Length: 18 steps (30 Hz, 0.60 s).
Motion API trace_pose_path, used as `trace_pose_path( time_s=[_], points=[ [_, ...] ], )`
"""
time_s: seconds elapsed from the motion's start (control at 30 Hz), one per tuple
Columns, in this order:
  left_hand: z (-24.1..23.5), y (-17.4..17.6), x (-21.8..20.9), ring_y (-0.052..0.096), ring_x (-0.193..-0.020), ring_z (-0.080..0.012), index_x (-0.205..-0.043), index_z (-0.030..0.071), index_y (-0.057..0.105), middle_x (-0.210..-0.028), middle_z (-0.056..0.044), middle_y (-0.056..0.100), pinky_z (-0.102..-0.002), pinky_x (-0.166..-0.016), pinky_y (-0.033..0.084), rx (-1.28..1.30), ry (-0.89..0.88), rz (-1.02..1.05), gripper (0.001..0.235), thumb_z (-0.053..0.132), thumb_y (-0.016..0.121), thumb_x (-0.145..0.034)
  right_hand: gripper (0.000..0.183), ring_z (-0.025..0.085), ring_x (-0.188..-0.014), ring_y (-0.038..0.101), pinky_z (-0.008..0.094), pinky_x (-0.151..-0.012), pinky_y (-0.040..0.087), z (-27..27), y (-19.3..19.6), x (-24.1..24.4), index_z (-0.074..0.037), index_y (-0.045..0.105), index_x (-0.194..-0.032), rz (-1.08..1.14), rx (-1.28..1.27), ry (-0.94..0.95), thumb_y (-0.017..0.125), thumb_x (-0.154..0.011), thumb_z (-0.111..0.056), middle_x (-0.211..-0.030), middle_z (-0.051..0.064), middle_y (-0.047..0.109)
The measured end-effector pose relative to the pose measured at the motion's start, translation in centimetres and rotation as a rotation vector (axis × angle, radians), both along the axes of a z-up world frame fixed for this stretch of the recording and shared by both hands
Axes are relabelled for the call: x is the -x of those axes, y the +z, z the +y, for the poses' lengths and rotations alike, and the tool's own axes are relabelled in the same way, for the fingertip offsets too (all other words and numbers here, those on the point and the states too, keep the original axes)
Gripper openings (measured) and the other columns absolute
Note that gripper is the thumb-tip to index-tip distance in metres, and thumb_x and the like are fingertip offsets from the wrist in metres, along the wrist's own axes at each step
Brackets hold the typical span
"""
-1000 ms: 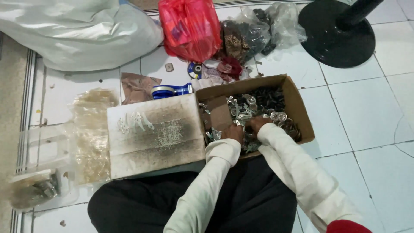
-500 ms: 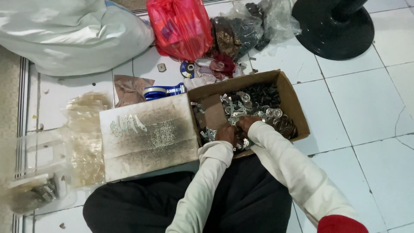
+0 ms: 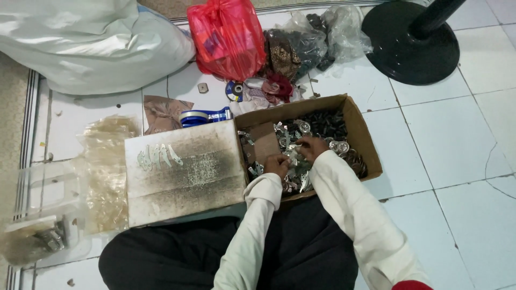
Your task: The person sits on the floor and sorts small silver metal parts from a cardboard box, placing them one by one onto a white board. They occasionally pick up a small plastic bag and place it aside.
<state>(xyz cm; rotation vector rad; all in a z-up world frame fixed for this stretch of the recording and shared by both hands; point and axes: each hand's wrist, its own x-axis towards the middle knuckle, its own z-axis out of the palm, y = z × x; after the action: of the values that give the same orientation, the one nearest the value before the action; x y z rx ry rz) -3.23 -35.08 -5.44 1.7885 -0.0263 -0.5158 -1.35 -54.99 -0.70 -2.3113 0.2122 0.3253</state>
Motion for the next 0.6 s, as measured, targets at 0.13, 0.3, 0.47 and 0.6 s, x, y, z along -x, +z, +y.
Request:
trace_pose_path(
  time_s=[0.13, 0.3, 0.47, 0.6],
  points=[
    [-0.5, -0.1, -0.7, 0.07, -0.077, -0.0177, -0.102, 0.016, 0.081, -0.085, -0.007, 0.075, -0.034, -0.065, 0.057, 0.182, 0.122, 0.131, 0.015, 0.026, 0.075, -0.092, 0.036, 0.028, -0.079, 0.075, 0.039, -0.063, 0.067, 1.3, 2.6, 1.6, -0.001, 0.071, -0.116, 0.051, -0.484, -0.255, 0.085, -0.088, -0.019, -0.095, 0.022, 0.077],
    [0.4, 4.2, 0.2, 0.07, -0.061, -0.0193, -0.099, 0.001, 0.079, -0.079, -0.016, 0.073, -0.029, -0.046, 0.057, 0.425, 0.179, 0.17, 0.019, 0.014, 0.083, -0.086, 0.031, 0.03, -0.079, 0.075, 0.041, -0.067, 0.067, 1.4, 3.4, 1.6, 0.006, 0.069, -0.106, 0.034, -0.707, -0.431, 0.087, -0.082, -0.004, -0.089, 0.022, 0.073],
    [0.8, 5.4, 0.2, 0.074, -0.07, -0.0248, -0.113, -0.005, 0.073, -0.093, -0.023, 0.074, -0.033, -0.057, 0.064, 0.556, 0.241, 0.246, 0.029, 0.01, 0.078, -0.09, 0.016, 0.032, -0.083, 0.076, 0.047, -0.073, 0.067, 1.4, 4.2, 0.5, 0.001, 0.069, -0.099, -0.012, -0.87, -0.575, 0.079, -0.087, -0.005, -0.091, 0.021, 0.072],
    [2.8, 7.7, 0.6, 0.076, -0.082, -0.0353, -0.122, -0.012, 0.067, -0.103, -0.028, 0.072, -0.045, -0.07, 0.069, 0.752, 0.319, 0.213, 0.035, 0.001, 0.075, -0.09, 0.015, 0.029, -0.073, 0.075, 0.046, -0.066, 0.068, 2.5, 6.5, 0.8, -0.003, 0.067, -0.101, -0.061, -0.916, -0.535, 0.074, -0.088, -0.005, -0.082, 0.016, 0.07]
  ],
)
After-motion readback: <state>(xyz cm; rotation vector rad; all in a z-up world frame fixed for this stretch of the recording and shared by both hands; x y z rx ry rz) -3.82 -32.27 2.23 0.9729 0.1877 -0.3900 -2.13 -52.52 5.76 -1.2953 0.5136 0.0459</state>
